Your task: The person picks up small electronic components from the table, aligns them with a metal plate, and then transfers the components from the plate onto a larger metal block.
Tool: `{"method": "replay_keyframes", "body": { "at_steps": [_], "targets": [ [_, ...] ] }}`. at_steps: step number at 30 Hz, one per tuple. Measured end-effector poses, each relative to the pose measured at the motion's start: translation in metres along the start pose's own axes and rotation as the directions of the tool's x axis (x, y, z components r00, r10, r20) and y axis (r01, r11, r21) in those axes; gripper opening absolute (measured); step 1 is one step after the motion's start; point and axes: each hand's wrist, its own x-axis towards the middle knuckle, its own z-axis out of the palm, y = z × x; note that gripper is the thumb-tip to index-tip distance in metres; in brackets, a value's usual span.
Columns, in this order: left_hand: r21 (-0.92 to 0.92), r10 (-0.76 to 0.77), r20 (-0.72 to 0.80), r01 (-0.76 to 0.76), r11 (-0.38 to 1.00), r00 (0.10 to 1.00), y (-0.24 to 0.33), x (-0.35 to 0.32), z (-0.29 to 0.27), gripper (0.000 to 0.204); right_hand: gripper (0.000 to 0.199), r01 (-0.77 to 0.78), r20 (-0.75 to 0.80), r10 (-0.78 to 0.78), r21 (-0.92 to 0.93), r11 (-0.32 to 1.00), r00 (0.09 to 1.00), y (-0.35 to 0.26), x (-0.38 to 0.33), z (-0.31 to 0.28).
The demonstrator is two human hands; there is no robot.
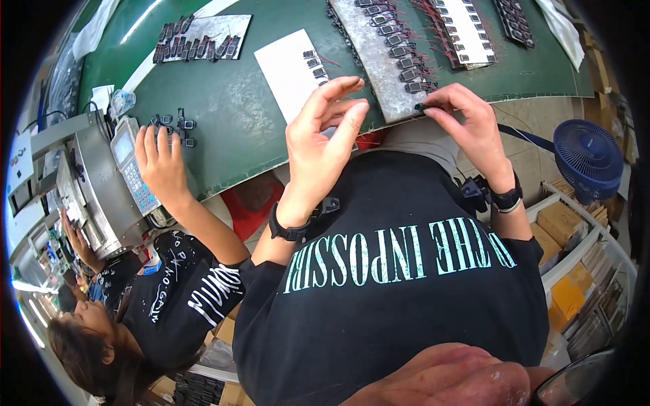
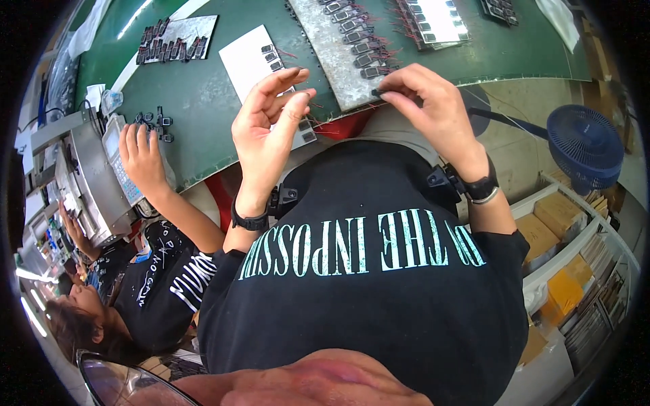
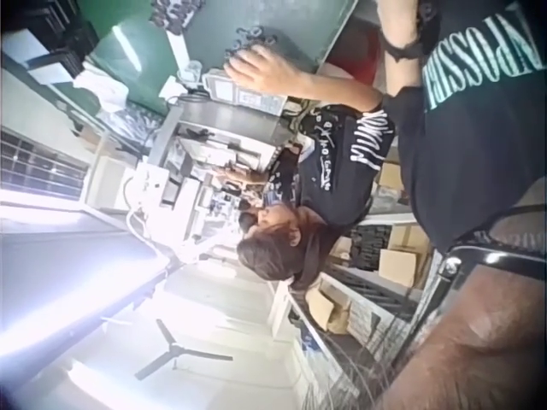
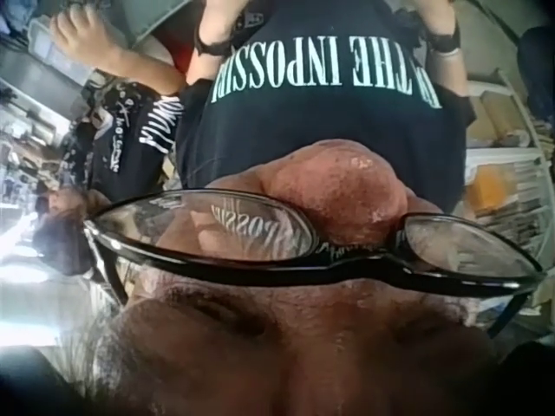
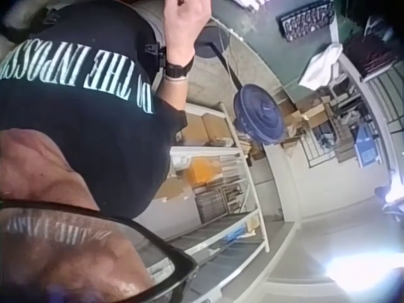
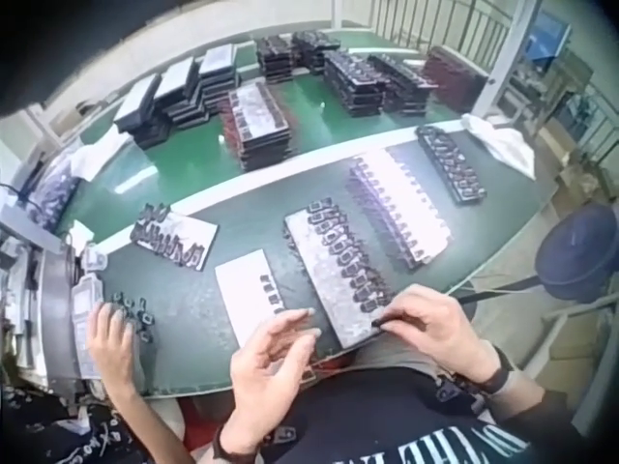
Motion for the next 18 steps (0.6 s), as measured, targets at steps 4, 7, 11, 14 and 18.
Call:
{"method": "replay_keyframes", "body": {
  "at_steps": [4,7,11,14,18],
  "targets": [
    [0.036,-0.004,0.031,0.003,0.999,0.999,-0.001,-0.004,0.005,0.025,0.019,0.205,-0.112,-0.229,-0.190,0.960,0.967,0.007,0.004,0.010],
    [0.071,0.005,0.042,-0.008,0.997,0.999,-0.002,-0.009,-0.001,0.024,0.021,0.248,-0.133,-0.296,-0.291,0.924,0.946,0.006,0.003,0.012],
    [0.048,0.029,-0.083,-0.025,0.999,0.996,-0.002,-0.012,-0.015,0.021,0.023,0.292,-0.192,-0.363,-0.318,0.902,0.912,0.000,0.008,0.016],
    [0.086,0.060,-0.211,-0.042,0.995,0.976,-0.002,-0.010,-0.030,0.020,0.022,0.382,-0.156,-0.445,-0.319,0.867,0.882,-0.019,0.033,0.012],
    [0.299,0.146,-0.335,-0.042,0.953,0.931,-0.010,-0.003,-0.069,0.020,0.020,0.559,0.021,-0.584,-0.322,0.764,0.811,-0.036,0.089,0.047]
  ]
}}
